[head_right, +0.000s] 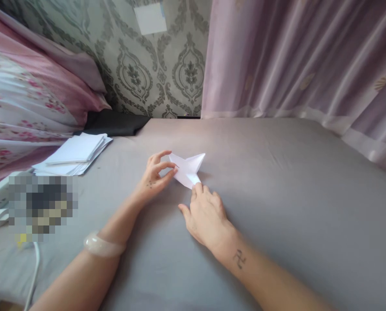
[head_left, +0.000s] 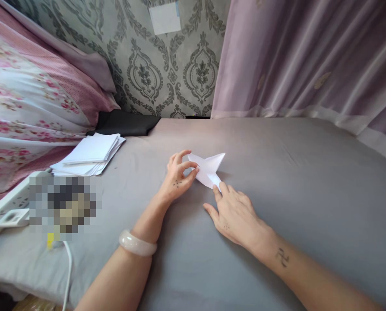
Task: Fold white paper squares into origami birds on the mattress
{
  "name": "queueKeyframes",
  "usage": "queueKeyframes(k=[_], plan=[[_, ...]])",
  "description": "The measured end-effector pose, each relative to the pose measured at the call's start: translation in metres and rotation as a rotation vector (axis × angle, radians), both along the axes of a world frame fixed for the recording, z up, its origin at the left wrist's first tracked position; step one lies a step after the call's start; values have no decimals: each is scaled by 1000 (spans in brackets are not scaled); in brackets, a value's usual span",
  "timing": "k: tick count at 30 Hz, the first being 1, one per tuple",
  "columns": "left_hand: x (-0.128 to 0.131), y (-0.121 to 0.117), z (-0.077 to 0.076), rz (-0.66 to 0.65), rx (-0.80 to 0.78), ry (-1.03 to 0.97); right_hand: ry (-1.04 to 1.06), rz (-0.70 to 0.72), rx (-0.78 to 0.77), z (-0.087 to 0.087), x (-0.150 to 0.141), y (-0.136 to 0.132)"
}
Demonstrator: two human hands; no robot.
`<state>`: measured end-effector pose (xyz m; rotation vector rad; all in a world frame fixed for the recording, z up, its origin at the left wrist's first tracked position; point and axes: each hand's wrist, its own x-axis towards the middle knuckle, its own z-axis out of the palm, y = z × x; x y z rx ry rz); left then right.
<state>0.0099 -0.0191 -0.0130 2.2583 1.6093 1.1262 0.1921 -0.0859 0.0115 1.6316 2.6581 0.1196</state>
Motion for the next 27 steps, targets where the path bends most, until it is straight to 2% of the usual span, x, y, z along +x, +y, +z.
queueKeyframes(k=[5, 9, 12, 16, 19, 22, 27], plan=[[-3, -7, 9, -58, -13, 75, -18, -14, -77, 13, 4, -4], [-8, -14, 14, -61, 38, 276, 24, -21, -131, 23, 15, -1], [-15, -23, 13, -80, 79, 394, 141, -37, -20, 26, 20, 4], [-28, -41, 6, -112, 95, 449, 272, 116, 154, 17, 11, 8], [-37, -53, -1, -91, 77, 451, 268, 252, 172, 4, -3, 8], [-40, -58, -6, -66, 43, 448, 230, 307, 166, -5, -13, 11], [-41, -65, -5, -26, -33, 434, 105, 373, 164, -6, -25, 22]])
